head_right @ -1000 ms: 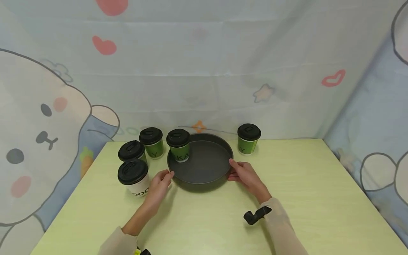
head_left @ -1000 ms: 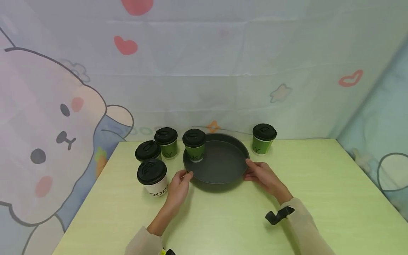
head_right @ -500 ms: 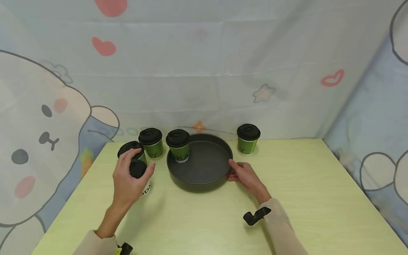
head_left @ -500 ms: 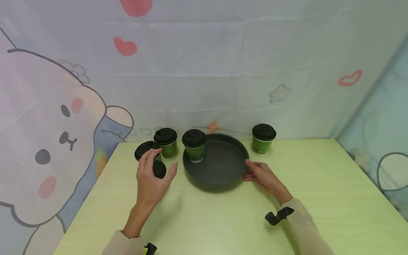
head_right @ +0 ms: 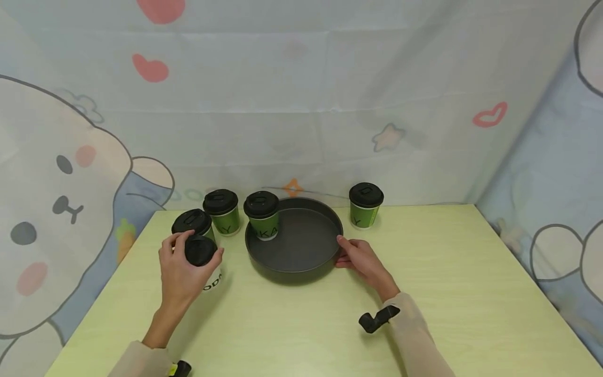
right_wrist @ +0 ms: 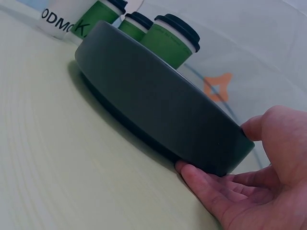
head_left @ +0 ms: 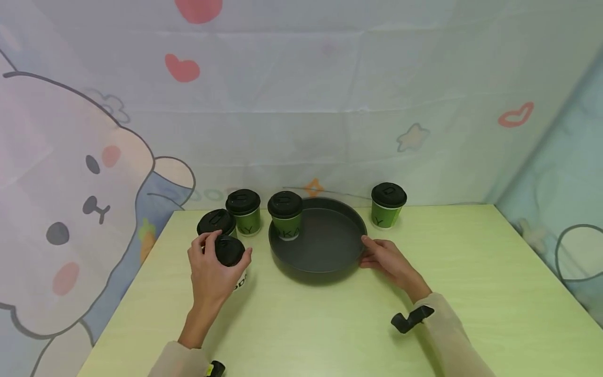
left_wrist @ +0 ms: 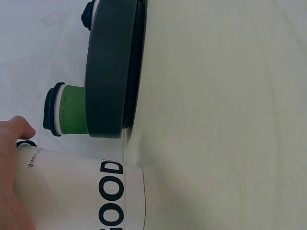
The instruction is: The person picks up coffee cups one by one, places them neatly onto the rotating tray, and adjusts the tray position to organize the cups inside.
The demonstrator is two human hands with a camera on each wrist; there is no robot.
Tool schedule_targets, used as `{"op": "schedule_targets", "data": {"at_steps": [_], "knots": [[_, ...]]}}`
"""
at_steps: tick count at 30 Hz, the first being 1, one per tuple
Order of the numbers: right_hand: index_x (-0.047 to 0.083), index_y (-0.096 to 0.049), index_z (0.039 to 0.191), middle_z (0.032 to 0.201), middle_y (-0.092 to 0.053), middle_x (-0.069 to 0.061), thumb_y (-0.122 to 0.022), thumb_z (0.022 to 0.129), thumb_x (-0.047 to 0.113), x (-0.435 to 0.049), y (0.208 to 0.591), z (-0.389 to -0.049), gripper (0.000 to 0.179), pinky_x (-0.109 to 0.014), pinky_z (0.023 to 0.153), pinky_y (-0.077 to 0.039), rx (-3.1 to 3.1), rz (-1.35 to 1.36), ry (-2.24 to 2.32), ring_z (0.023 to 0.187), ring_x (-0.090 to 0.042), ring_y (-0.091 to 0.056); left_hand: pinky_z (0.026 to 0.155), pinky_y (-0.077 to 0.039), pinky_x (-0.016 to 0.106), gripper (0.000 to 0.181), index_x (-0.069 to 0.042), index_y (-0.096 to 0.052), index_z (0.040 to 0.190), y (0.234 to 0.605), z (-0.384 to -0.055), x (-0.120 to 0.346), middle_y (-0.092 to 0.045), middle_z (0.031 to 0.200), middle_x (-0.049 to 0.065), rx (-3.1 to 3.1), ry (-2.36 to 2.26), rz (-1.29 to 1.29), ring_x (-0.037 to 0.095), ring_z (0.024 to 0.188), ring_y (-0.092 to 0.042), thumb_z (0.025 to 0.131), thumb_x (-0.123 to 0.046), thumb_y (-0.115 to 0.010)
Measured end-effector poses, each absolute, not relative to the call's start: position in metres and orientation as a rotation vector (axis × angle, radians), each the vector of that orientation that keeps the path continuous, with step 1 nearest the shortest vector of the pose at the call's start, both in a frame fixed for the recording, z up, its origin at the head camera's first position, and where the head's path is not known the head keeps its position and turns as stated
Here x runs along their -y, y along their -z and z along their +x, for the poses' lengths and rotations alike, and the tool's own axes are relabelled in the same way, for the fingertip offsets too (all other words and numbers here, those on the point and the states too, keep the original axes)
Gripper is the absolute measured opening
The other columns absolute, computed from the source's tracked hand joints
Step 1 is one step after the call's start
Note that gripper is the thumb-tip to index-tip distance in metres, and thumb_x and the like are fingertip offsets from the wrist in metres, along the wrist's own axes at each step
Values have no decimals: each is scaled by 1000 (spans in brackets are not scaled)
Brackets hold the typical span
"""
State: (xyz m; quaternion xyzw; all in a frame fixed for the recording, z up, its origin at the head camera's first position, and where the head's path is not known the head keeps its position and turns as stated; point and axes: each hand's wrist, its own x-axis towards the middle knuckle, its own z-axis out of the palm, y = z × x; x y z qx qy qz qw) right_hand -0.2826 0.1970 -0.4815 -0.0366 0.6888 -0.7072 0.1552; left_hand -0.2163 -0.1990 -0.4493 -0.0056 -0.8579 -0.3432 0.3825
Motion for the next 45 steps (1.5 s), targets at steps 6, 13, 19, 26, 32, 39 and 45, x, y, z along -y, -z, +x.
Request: {"op": "schedule_targets", "data": {"at_steps": [6, 13, 19, 26, 32, 39, 45], "knots": [[-20, -40, 138, 98, -62, -11, -50, 112, 34, -197, 479, -281, 61, -30, 86, -59, -1971, -115, 2024, 86, -16, -67, 77, -52, 66, 65, -3, -65, 129, 451, -219, 197, -49, 130, 23, 2212, 813, -12, 47, 117, -46, 78, -35, -89], [-20, -42, 137, 97, -62, -11, -51, 111, 33, -196, 481, -282, 60, -30, 85, -59, -1967, -89, 2035, 85, -16, -68, 80, -53, 67, 64, -5, -66, 131, 452, -220, 196, -52, 130, 23, 2253, 775, -22, 49, 110, -55, 77, -32, -88], [-20, -42, 137, 96, -63, -11, -52, 111, 34, -196, 482, -283, 60, -30, 84, -59, -1962, -91, 2043, 85, -17, -68, 81, -53, 64, 61, -4, -67, 128, 447, -223, 191, -53, 127, 24, 2228, 803, -101, 48, 108, -56, 76, -28, -88], [-21, -42, 138, 95, -64, -11, -51, 111, 33, -197, 483, -283, 60, -29, 83, -59, -1966, -80, 2044, 84, -16, -69, 86, -51, 63, 60, -4, -66, 127, 432, -229, 177, -53, 126, 25, 2216, 815, -192, 47, 109, -55, 76, -28, -88], [-20, -41, 138, 95, -64, -11, -51, 111, 34, -196, 481, -282, 61, -29, 83, -59, -1967, -80, 2048, 83, -15, -69, 88, -49, 61, 58, -5, -67, 128, 413, -233, 160, -53, 127, 23, 2232, 856, -263, 44, 110, -54, 78, -28, -86], [-19, -42, 136, 94, -63, -11, -52, 111, 33, -195, 483, -283, 59, -30, 83, -59, -1969, -86, 2048, 82, -15, -68, 86, -50, 59, 57, -5, -68, 129, 399, -239, 142, -54, 127, 20, 2225, 875, -312, 43, 104, -54, 79, -28, -84], [-19, -43, 135, 93, -64, -10, -52, 111, 32, -195, 483, -283, 57, -30, 82, -60, -1974, -88, 2053, 82, -15, -68, 83, -51, 58, 57, -5, -67, 129, 388, -244, 132, -54, 127, 20, 2191, 877, -349, 43, 105, -54, 79, -28, -83]]}}
